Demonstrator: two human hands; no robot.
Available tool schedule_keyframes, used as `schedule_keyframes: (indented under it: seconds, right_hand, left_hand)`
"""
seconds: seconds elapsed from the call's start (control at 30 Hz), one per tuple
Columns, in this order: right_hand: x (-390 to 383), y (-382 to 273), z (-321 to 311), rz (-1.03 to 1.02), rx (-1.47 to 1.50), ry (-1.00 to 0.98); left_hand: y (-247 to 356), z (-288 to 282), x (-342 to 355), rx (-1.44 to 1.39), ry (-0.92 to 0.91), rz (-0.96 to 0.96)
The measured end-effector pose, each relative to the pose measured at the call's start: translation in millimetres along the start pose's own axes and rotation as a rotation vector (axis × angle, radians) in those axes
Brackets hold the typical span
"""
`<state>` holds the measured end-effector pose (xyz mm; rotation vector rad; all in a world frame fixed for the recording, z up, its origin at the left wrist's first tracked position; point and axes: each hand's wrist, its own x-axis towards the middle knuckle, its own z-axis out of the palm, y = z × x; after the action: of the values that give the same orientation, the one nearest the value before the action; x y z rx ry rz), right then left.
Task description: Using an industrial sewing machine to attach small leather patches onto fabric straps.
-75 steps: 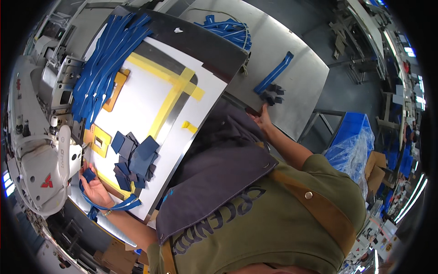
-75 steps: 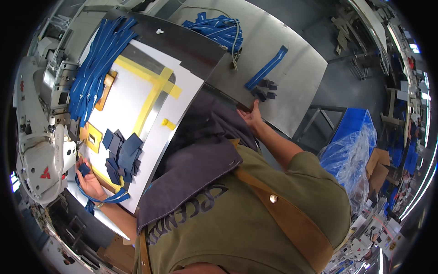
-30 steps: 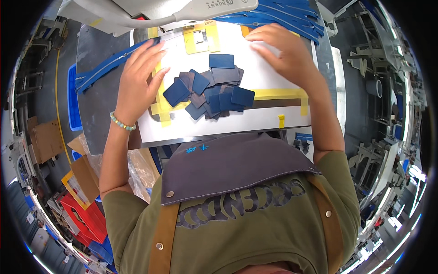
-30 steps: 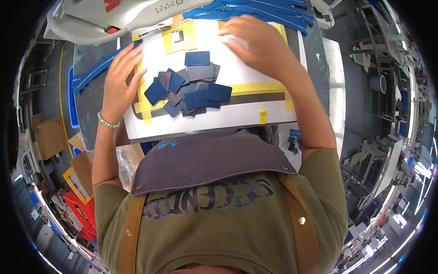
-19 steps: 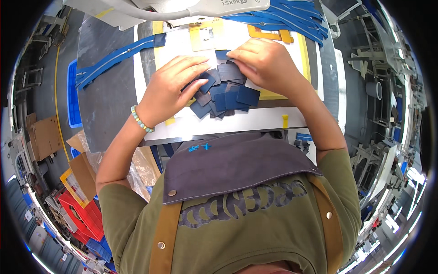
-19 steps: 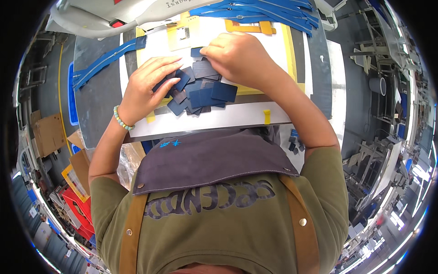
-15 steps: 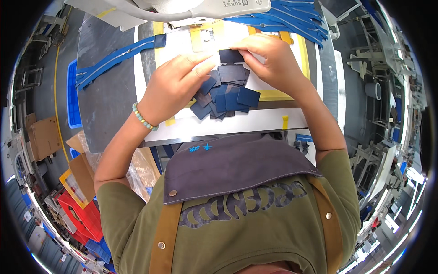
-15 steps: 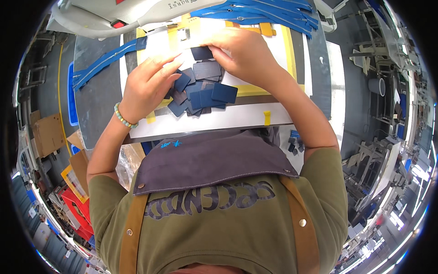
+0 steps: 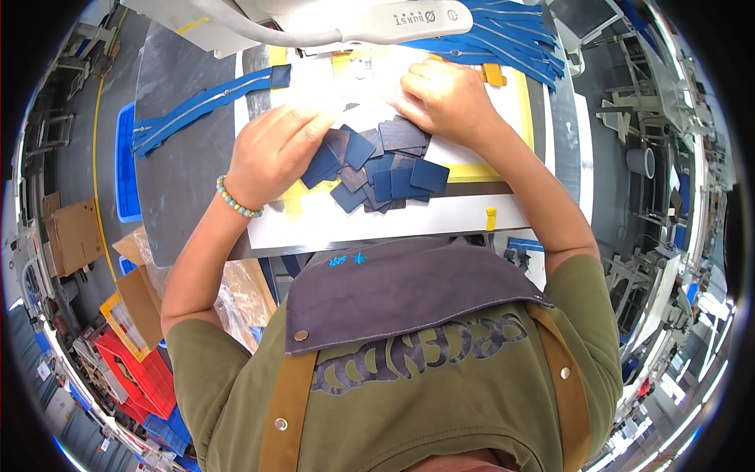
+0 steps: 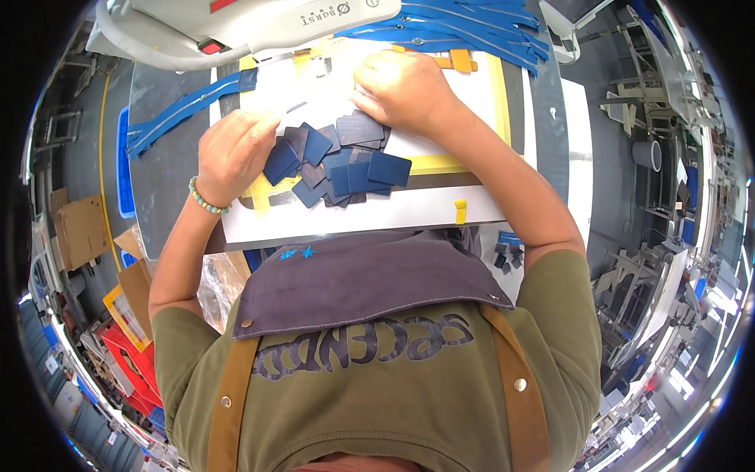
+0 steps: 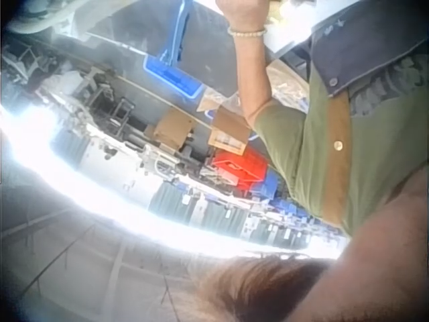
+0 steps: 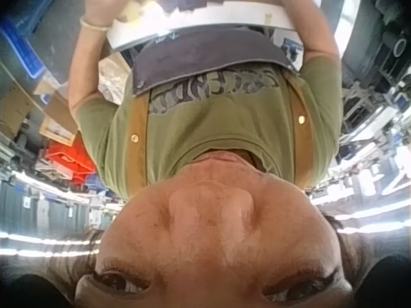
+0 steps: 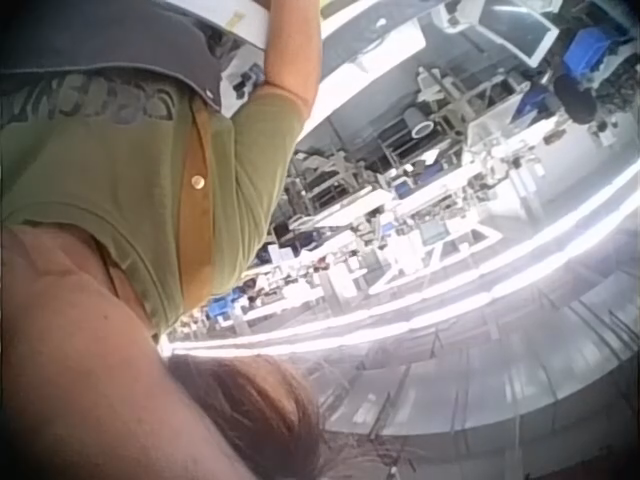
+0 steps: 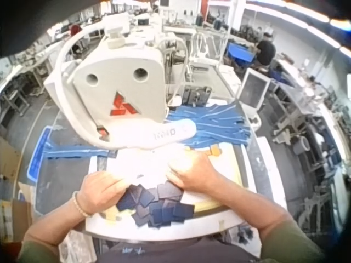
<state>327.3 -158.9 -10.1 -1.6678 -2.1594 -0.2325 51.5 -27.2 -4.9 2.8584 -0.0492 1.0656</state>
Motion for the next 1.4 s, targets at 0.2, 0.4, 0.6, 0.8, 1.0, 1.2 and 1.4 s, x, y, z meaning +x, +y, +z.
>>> schedule_keyframes:
  seconds: [0.2,0.4,0.6,0.8,1.0,1.2,1.4]
  right_hand:
    - [14.9,4.5,10.6,0.301,0.576,0.184]
    - [16.4,15.7,18.9,0.215,0.404,0.091]
    - [15.8,11.9,17.5,-0.027,0.222,0.085]
    - [12.7,18.1,17.6,-0.043,0.177,0.072]
    - [11.6,26.3,13.1,0.026,0.349,0.042]
    - [9.6,31.5,8.9,0.047,0.409,-0.004]
    - [10.5,31.6,8.2,0.038,0.397,-0.003]
  left_hand:
    - [-13.9,2.8,-0.5,-0.009,0.047,-0.087]
    - [-23.3,11.2,7.6,0.012,0.009,-0.05]
    - [-33.3,20.6,8.3,0.064,-0.095,0.011]
    - [-41.5,36.2,22.8,0.125,-0.128,0.131]
    - [-47.0,46.3,26.9,0.163,-0.189,0.151]
    - [-39.5,49.2,31.1,0.186,-0.206,0.138]
    - [-32.7,50.3,37.7,0.227,-0.261,0.123]
